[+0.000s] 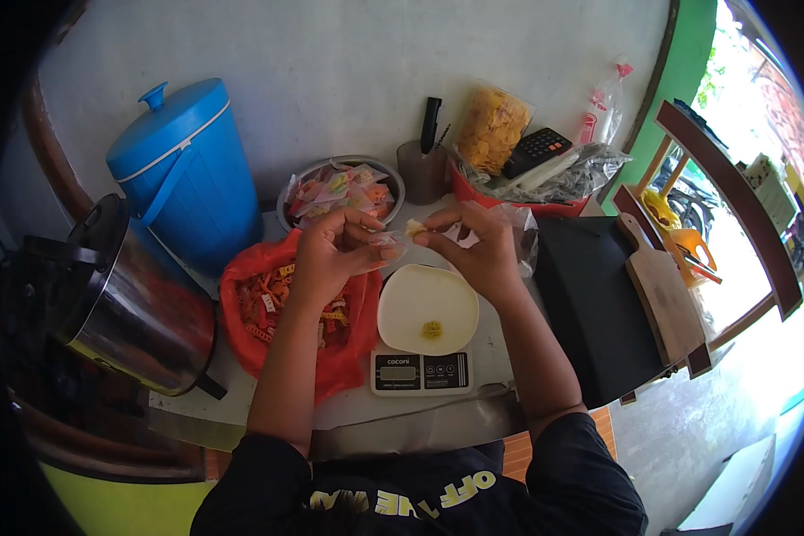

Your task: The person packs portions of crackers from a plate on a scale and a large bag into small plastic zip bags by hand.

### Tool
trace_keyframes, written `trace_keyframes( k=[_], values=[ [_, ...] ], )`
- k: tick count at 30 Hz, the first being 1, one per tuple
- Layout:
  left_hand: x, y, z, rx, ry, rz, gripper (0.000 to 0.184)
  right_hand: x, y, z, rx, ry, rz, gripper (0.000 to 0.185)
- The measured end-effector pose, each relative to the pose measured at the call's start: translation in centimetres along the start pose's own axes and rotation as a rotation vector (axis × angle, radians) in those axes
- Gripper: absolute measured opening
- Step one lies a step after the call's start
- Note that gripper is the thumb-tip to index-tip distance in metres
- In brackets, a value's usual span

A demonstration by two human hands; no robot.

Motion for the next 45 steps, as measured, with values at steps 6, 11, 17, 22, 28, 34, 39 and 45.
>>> trace_keyframes(
  k=[6,11,17,22,28,34,39,45],
  values=[
    [0.0,0.2,0.0,-0.002,0.072,0.025,0.023,0.0,0.9,2.1,-0.103,-0.093,0.112,0.015],
    [-0.1,0.0,0.4,0.049,0.017,-0.027,0.017,-0.3,1.7,2.8,-0.094,-0.202,0.239,0.023],
    [0.0,-0.5,-0.1,0.073,0.068,-0.062,0.016,-1.0,2.9,2.0,0.04,-0.124,0.345,0.032],
    [0.1,0.2,1.1,0.053,0.033,-0.036,0.013,-0.5,1.9,0.2,0.057,0.044,0.17,0.029],
    [0.3,0.6,1.1,0.136,0.032,0.019,0.016,-0.2,-0.2,-0.2,0.047,0.034,-0.017,0.026],
    [0.2,-0.2,1.7,0.23,0.013,0.085,0.01,-1.1,2.2,-1.8,0.239,0.223,0.129,0.027],
    [0.2,-2.6,0.6,0.154,0.042,-0.103,0.011,-1.8,3.5,-1.2,-0.001,0.239,0.424,0.035],
    [0.3,-5.6,-1.0,0.105,0.114,-0.251,0.013,-9.2,9.3,-6.3,-0.417,0.287,1.145,0.039]
  ],
)
Point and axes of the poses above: each hand's wrist, its own x-axis towards the middle knuckle, its own y-axis out of the palm, z = x × y, the point moved 10 cm from there along x, towards the middle knuckle, and after that the axes turned 1 degree about -y, right-handed, at the moved point
